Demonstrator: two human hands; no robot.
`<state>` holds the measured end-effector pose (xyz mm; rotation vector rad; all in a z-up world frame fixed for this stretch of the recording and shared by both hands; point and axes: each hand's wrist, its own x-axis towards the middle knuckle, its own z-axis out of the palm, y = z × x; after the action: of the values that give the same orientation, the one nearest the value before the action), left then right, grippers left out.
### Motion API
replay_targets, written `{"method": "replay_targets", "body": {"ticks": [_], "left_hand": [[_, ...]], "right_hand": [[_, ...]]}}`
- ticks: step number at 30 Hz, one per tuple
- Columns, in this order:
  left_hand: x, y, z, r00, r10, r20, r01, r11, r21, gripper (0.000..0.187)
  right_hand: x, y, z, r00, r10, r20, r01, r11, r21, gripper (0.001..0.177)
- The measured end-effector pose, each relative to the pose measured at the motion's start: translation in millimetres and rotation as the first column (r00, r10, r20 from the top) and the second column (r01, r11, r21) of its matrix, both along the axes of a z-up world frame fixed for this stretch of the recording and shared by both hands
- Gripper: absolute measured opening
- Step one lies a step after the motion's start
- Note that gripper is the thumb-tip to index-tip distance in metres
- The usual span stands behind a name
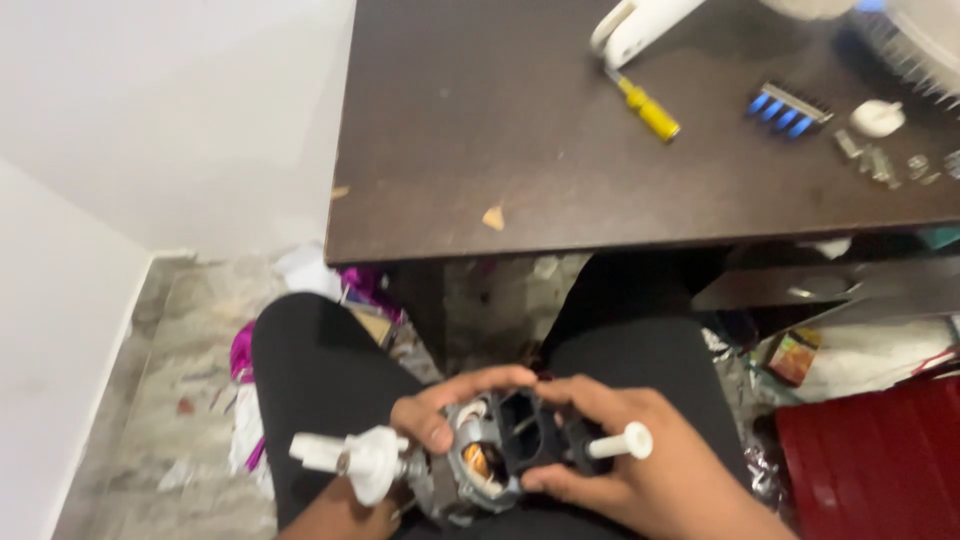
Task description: The person assembles a small electric motor by attaching white plastic end caps and a black plastic housing to the central stator. They align and press the components into place, then manipulate the internal wires and a metal bracket.
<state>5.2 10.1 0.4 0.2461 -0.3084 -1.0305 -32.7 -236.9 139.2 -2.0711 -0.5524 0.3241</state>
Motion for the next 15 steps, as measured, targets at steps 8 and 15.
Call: {"method": "replay_targets", "body": {"ticks": [8, 15], "left_hand": [[55.0, -13.1, -19.2, 0.942, 0.102, 0.319, -0.104, 0.995, -0.011, 0.093], [110.8, -25.8, 14.1, 0.956, 0.134, 0.260, -0.130, 0.991, -0.031, 0.086]], "right_hand": [[44.3, 2.2, -20.7, 0.988, 0.084, 0.129, -0.110, 0.973, 0.204, 0.061], [105.5, -7.3, -93.6, 0.999, 0.012, -0.041, -0.006, 0.989, 0.150, 0.055]]}}
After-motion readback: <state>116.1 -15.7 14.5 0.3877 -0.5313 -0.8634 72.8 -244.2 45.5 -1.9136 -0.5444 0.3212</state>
